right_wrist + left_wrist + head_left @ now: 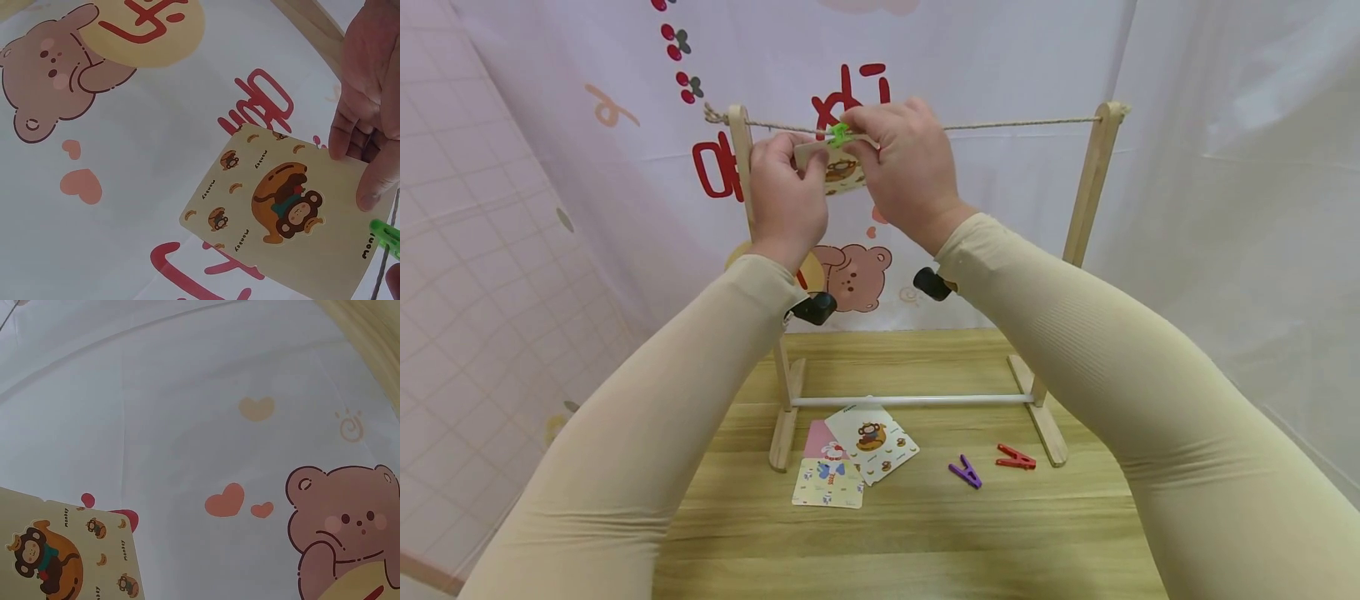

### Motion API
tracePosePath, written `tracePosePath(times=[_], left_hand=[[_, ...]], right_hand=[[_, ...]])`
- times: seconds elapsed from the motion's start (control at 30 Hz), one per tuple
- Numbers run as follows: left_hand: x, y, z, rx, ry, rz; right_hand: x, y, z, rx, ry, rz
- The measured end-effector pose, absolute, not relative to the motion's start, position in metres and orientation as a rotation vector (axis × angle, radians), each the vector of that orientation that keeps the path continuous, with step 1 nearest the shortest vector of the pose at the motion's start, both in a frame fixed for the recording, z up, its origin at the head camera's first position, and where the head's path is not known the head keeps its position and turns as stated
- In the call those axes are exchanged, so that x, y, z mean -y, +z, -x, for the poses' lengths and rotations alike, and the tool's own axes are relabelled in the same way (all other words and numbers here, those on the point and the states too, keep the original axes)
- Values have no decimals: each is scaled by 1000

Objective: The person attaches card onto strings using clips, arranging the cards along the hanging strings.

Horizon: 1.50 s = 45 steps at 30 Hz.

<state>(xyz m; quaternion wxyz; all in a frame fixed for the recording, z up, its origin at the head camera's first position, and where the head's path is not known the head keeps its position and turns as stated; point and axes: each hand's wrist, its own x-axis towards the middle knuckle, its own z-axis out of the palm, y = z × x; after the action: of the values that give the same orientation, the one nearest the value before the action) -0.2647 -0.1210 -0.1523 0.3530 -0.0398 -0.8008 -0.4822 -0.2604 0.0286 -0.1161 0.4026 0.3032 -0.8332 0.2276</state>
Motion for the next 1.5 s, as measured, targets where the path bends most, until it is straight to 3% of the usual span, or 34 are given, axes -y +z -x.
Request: tracePosePath(times=[1.5], left_hand=[[113, -161, 266, 2029, -1194, 110]], right_hand=[[-29, -126, 267, 2125, 506, -816]])
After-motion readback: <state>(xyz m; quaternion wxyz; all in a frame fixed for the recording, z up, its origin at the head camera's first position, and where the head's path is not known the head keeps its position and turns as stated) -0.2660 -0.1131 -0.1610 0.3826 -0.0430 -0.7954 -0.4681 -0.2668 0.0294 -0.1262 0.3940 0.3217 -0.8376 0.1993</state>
